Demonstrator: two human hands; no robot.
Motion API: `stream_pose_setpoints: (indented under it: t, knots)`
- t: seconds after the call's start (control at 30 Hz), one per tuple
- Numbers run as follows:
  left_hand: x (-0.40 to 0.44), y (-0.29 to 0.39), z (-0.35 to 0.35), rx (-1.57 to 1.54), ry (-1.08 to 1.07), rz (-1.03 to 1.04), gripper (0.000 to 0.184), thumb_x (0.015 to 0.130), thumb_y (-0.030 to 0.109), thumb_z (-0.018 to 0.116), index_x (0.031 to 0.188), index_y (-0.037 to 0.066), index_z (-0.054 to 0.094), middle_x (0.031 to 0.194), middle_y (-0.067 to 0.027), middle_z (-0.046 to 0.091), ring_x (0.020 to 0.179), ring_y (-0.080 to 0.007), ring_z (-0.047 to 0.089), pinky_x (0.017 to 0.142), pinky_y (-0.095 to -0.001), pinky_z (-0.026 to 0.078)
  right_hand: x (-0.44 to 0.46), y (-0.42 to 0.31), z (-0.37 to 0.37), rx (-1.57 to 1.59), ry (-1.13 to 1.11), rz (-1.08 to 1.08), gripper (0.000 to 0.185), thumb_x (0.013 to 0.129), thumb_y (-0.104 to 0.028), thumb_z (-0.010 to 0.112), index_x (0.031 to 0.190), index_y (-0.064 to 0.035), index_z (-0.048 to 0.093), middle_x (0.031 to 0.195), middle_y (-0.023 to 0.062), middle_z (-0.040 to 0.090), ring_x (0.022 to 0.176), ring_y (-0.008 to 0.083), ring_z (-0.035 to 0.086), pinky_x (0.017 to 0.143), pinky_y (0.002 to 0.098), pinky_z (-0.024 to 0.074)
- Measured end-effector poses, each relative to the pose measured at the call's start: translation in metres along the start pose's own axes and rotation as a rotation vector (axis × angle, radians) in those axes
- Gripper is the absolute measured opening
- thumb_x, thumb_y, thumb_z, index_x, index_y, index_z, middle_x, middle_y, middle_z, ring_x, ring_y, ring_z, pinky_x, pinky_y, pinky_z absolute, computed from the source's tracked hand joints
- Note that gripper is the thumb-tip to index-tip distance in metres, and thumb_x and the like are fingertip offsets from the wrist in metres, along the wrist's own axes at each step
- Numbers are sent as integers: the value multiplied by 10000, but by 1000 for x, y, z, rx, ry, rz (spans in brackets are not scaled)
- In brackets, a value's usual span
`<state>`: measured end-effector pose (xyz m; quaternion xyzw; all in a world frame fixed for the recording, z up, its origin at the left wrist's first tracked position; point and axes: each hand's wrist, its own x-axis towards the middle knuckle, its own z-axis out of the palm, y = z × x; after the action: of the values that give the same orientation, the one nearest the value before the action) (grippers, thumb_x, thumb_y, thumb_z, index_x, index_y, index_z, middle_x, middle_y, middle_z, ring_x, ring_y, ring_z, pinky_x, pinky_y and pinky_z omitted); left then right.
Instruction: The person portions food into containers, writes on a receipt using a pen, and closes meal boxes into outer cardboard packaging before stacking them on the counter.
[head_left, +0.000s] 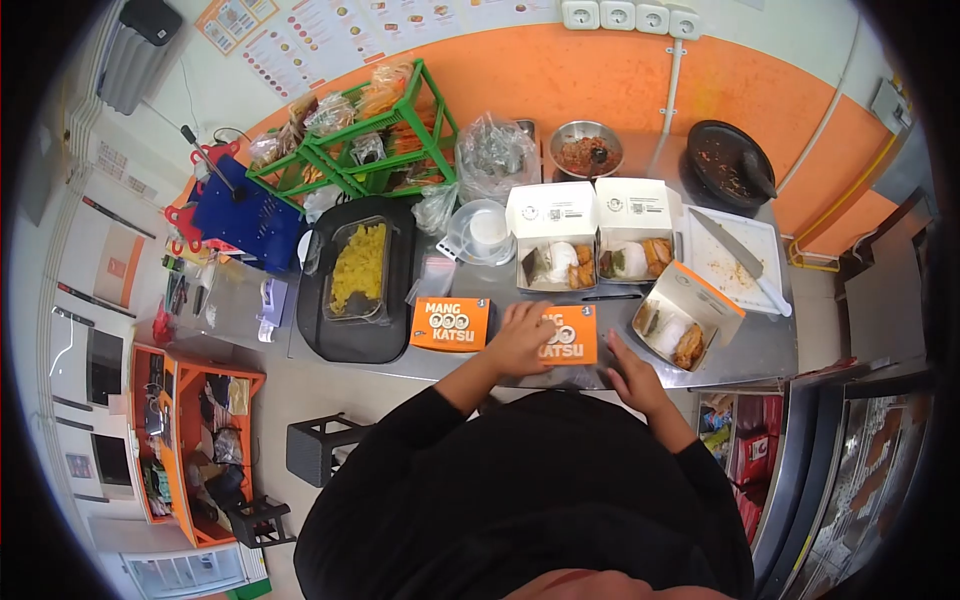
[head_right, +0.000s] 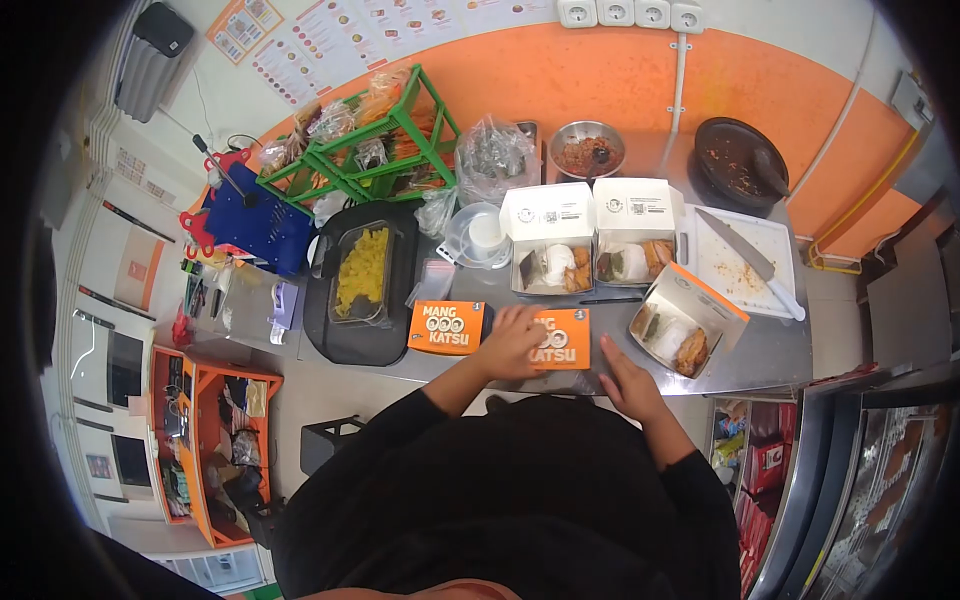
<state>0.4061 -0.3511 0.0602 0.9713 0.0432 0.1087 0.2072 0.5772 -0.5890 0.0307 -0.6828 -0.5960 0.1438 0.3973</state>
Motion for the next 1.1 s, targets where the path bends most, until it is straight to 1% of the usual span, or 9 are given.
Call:
stream_pose_setpoints:
  t: [0.13,0.2,0.3,0.4,0.47,0.7,0.87,1.0,1.1]
  knots:
    - [-37,-11,-71,53,19,-86,570,550,263,858,993,57,565,1333,-221,440,1217,-444,409,1033,-559,310,-52,9,-21,181,298,99,558,838,17,589,1370,27,421,1405,211,471,1119,285,602,910,347,490]
    - [-62,-30,-98,97,17,-144,579,532,242,869,987,58,561,1344,-216,434,1228,-440,408,1044,-557,306,-82,29,-25,-90,638,204,458,861,20,553,1308,37,458,1252,175,545,989,224,577,827,306,476]
    - [-98,-71,-109,146,-27,-205,587,510,223,878,975,68,554,1355,-195,434,1255,-420,402,1074,-554,287,-98,54,-37,-205,934,632,401,940,-77,510,1318,39,446,1182,133,535,912,174,515,791,281,440]
    - [-112,-94,-113,148,-103,-255,584,498,209,886,949,81,538,1385,-167,426,1299,-398,384,1106,-557,253,-98,71,-46,-12,685,774,442,987,-155,487,1378,34,410,1199,153,537,936,200,530,833,304,448]
    - [-111,-98,-116,120,-132,-273,582,497,206,892,936,87,529,1415,-153,414,1329,-389,367,1119,-564,233,-101,86,-42,-163,442,613,461,1016,-177,424,1424,31,363,1340,250,478,1225,356,483,1061,397,349]
    - [-89,-67,-135,280,-312,-330,588,544,299,917,930,92,524,1520,-153,341,1434,-381,245,1139,-572,187,-84,76,-49,-120,324,523,444,1004,-118,376,1413,52,367,1320,260,488,1225,394,486,1054,400,369]
    - [-34,-27,-89,-295,107,-187,444,798,261,770,1118,50,545,1498,-227,340,1383,-443,315,1122,-510,263,-75,79,-50,-25,292,636,456,1012,-179,399,1410,42,391,1272,262,532,1180,375,524,1029,386,391]
    - [31,23,-23,-745,-57,-270,673,883,162,673,1447,84,314,1506,-190,331,1364,-319,391,1100,-459,335,-55,102,-63,250,581,610,463,1005,-220,457,1404,13,423,1259,249,552,1167,318,540,1001,358,412]
    - [72,44,29,-902,-92,-301,717,899,153,648,1483,94,238,1510,-154,335,1350,-290,411,1101,-450,344,-15,60,-88,400,590,510,425,982,-193,501,1372,-25,484,1263,214,571,1200,289,528,1011,351,408]
